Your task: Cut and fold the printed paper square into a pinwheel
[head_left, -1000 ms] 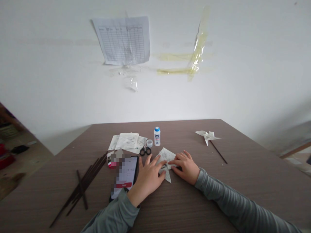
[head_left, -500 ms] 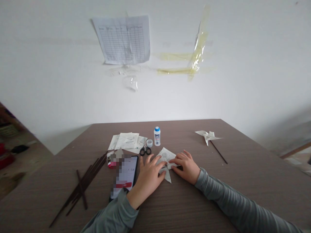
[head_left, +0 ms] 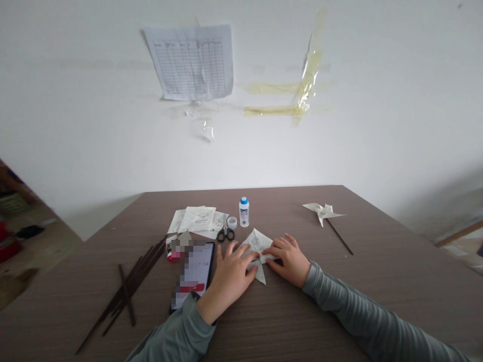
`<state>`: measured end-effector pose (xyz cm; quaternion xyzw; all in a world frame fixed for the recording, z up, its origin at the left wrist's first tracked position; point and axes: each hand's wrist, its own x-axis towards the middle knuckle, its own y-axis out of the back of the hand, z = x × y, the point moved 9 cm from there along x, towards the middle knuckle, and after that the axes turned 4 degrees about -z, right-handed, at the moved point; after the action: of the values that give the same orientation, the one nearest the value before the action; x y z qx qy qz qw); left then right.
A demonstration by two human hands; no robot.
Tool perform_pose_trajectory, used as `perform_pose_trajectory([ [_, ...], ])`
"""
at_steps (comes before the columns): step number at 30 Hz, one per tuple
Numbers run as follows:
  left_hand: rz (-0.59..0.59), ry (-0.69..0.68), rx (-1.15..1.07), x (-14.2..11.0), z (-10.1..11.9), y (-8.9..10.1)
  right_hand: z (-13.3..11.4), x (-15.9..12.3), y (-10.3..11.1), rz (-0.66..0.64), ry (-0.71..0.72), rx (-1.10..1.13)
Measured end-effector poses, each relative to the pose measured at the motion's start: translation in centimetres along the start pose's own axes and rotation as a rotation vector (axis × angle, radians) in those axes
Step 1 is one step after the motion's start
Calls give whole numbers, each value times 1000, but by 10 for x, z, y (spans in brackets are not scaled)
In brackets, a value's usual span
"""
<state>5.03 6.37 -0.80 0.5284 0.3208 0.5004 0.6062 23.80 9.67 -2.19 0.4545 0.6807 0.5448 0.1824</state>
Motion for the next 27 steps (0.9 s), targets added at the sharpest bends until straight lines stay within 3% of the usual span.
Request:
perform_pose_trajectory([
  [20,-25,3,1,0,1,6,-5,-1,5,30,-24,-45],
  [27,-26,50,0,2,-6,3,4,-1,7,16,-56,98],
])
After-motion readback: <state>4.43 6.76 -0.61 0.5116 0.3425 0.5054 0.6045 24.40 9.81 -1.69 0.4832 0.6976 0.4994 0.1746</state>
